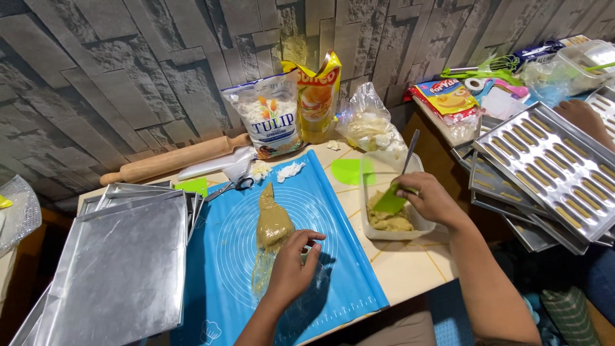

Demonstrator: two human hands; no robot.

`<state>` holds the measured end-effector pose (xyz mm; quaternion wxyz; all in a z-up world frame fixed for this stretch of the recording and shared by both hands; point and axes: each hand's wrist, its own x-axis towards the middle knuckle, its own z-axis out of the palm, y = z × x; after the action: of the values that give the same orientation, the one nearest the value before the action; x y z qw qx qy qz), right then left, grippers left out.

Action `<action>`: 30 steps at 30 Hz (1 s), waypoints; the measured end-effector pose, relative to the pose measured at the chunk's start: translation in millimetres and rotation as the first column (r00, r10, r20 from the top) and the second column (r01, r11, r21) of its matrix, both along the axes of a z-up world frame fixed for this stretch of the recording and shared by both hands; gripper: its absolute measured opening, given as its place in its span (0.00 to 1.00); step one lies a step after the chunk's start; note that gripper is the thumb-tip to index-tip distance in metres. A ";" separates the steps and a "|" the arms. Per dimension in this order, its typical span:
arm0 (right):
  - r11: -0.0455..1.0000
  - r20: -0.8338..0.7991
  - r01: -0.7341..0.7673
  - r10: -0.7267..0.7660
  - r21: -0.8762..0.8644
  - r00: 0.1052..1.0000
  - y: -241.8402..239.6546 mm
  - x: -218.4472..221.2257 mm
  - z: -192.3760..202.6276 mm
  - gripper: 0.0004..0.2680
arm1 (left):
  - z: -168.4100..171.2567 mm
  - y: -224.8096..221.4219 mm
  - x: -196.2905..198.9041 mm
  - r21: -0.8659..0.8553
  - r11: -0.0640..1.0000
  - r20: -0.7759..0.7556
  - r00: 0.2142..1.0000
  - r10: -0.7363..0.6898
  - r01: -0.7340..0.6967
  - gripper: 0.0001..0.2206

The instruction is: Filling a plastic piping bag with dough and using a scraper to push the mixture towards the tip.

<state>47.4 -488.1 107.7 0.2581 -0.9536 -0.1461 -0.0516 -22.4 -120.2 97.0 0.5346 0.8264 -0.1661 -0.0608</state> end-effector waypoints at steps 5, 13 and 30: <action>0.970 0.090 0.106 -0.128 0.218 0.988 18.4 1.6 16.9 0.08 | 1.2 3.6 -4.8 0.016 1.000 0.014 1.000 0.003 -0.004 0.12; 0.567 0.005 0.174 -0.300 0.805 0.954 48.2 -32.8 24.4 0.08 | -8.7 40.1 -12.1 -0.096 0.979 0.106 0.976 0.192 -0.182 0.11; 0.840 0.337 -0.455 0.538 -0.296 0.773 267.1 -65.1 -82.2 0.16 | -99.8 110.4 -90.1 0.295 0.919 0.592 0.805 0.039 -0.262 0.15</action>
<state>-17.7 -220.9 25.5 0.1301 -0.8691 -0.4483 -0.1637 -112.5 -9.8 -2.8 0.3005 0.9005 -0.2382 0.2053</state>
